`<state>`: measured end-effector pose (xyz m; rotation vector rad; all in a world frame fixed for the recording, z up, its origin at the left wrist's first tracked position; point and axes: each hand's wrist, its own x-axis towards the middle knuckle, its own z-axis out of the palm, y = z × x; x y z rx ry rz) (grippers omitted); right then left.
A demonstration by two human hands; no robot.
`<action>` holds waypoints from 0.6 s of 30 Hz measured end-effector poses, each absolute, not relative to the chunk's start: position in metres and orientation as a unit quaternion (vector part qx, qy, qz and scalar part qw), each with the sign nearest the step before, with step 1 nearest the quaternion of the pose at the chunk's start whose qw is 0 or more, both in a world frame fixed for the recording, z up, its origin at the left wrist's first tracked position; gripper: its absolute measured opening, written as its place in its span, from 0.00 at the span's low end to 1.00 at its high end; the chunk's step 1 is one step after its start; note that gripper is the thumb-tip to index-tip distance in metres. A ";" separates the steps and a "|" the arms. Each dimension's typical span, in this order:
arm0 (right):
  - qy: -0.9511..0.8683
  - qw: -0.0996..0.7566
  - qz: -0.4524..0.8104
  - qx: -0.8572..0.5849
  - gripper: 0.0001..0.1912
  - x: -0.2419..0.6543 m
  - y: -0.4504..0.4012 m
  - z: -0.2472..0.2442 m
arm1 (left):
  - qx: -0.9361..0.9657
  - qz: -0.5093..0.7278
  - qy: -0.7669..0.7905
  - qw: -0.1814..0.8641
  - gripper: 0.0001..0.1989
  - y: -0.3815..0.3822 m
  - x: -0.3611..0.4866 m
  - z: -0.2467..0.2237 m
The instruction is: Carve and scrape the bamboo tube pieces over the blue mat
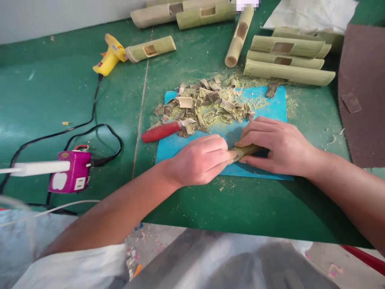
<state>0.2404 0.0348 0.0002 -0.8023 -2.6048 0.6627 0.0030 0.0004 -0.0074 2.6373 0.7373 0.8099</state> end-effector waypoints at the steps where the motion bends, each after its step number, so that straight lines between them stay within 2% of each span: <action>1: -0.916 0.167 0.235 -0.281 0.08 0.240 0.035 0.000 | 0.915 0.280 0.256 0.140 0.07 0.000 0.003 -0.007; 18: -0.915 0.162 0.234 -0.285 0.09 0.240 0.035 0.001 | 0.913 0.286 0.263 0.126 0.07 -0.002 0.002 -0.007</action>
